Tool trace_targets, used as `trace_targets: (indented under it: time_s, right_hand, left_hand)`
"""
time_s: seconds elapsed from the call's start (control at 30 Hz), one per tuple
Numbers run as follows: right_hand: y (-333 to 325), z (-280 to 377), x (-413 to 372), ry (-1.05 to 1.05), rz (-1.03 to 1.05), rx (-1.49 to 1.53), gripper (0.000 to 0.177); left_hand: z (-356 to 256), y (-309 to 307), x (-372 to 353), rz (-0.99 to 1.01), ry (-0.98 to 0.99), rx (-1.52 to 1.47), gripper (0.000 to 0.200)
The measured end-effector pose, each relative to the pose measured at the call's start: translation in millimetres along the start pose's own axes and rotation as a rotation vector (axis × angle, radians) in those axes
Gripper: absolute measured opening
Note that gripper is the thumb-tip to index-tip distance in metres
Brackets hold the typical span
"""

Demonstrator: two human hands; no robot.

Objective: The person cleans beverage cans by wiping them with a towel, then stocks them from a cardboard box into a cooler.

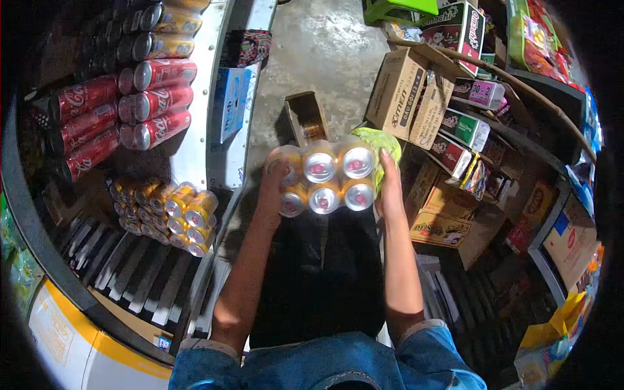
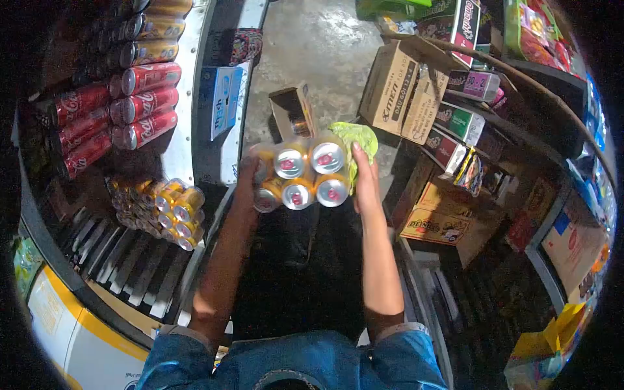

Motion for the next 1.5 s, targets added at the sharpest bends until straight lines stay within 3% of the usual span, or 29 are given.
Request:
trace_targets:
  time_s: [0.03, 0.1, 0.2, 0.3, 0.37, 0.4, 0.43, 0.5, 0.57, 0.63, 0.67, 0.7, 0.77, 0.83, 0.9, 0.93, 0.97, 1.03, 1.13, 1.17, 1.2, 1.23, 1.3, 1.37, 1.4, 1.5]
  right_hand:
    - [4, 9, -17, -0.003, -0.007, 0.001, 0.058]
    - [22, 38, -61, -0.157, -0.106, -0.278, 0.052]
    - [10, 30, -101, -0.191, -0.12, -0.359, 0.045]
    - [-6, 7, -128, -0.225, -0.165, -0.398, 0.044]
    - [-14, -10, -138, -0.201, -0.245, -0.288, 0.045]
    - [-18, -24, -139, -0.269, -0.384, -0.212, 0.043]
    - [-14, -21, -139, -0.271, -0.382, -0.215, 0.043]
    - [1, 1, -147, -0.321, -0.331, -0.402, 0.04]
    - [32, 37, -133, -0.326, -0.077, -0.392, 0.034]
    - [52, 66, -116, -0.544, 0.155, -0.692, 0.035]
    - [66, 88, -105, -0.962, 0.327, -0.933, 0.035]
    - [80, 94, -95, -0.992, 0.456, -0.963, 0.042]
    - [70, 70, -68, -0.932, 0.399, -0.756, 0.038]
    - [48, 44, -28, -0.405, 0.054, -0.479, 0.033]
    - [46, 62, -9, -0.154, -0.026, -0.364, 0.033]
    - [59, 60, -18, -0.292, -0.078, -0.276, 0.032]
    - [64, 60, -40, -0.318, -0.023, -0.452, 0.031]
    - [84, 61, -81, -0.885, 0.112, -0.66, 0.035]
    - [72, 58, -73, -0.856, 0.142, -0.745, 0.041]
    - [58, 41, -52, -0.663, 0.02, -0.557, 0.041]
    - [32, 21, -23, -0.549, -0.129, -0.619, 0.04]
    - [17, 20, -4, -0.205, -0.108, -0.466, 0.041]
    - [-9, 5, 27, 0.262, 0.146, -0.061, 0.051]
    - [-20, -6, 42, 0.484, 0.403, 0.293, 0.066]
    - [-13, -10, 40, 0.52, 0.448, 0.404, 0.082]
    - [-2, -22, 47, 0.651, 0.592, 0.608, 0.086]
  left_hand:
    - [7, -7, 8, 0.116, -0.012, -0.161, 0.069]
    - [2, -4, 9, 0.138, 0.048, -0.181, 0.07]
    - [-6, 0, 4, 0.231, 0.045, -0.243, 0.075]
    - [-10, 5, 14, 0.324, 0.164, -0.256, 0.078]
    - [-26, 12, 14, 0.336, 0.429, -0.036, 0.085]
    - [-47, 28, 4, 0.234, 0.597, 0.189, 0.091]
    - [-60, 40, -4, 0.232, 0.599, 0.185, 0.091]
    - [-76, 59, -24, 0.111, 1.016, 0.752, 0.097]
    - [-81, 76, -30, 0.061, 1.221, 1.006, 0.099]
    - [-71, 71, -26, 0.066, 1.229, 1.073, 0.102]
    - [-59, 59, -19, 0.085, 1.189, 1.004, 0.102]
    - [-52, 51, -17, 0.104, 1.145, 0.941, 0.102]
    - [-63, 55, -35, 0.097, 1.155, 0.965, 0.103]
    - [-91, 66, -52, 0.102, 1.246, 1.145, 0.102]
    - [-90, 64, -57, 0.109, 1.259, 1.131, 0.101]
    - [-93, 62, -61, 0.16, 1.241, 1.156, 0.102]
    - [-95, 61, -62, 0.202, 1.223, 1.183, 0.102]
    - [-88, 54, -63, 0.207, 1.208, 1.174, 0.102]
    - [-89, 53, -63, 0.165, 1.272, 1.121, 0.097]
    - [-93, 55, -63, 0.169, 1.291, 1.112, 0.097]
    - [-96, 55, -64, 0.215, 1.294, 1.158, 0.095]
    - [-97, 55, -66, 0.261, 1.291, 1.205, 0.094]
    - [-106, 56, -75, 0.301, 1.277, 1.249, 0.091]
    - [-111, 58, -79, 0.476, 1.318, 1.282, 0.079]
    - [-115, 61, -83, 0.491, 1.314, 1.284, 0.079]
    - [-111, 77, -93, 0.667, 1.376, 1.461, 0.063]
Point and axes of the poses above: each hand's wrist, its own x-axis towards the middle knuckle, its own y-axis out of the palm, z = x × y, the point moved 1 cm from there along x, towards the middle knuckle, and after that the axes turned 4 degrees about y, right-handed, at the moved point
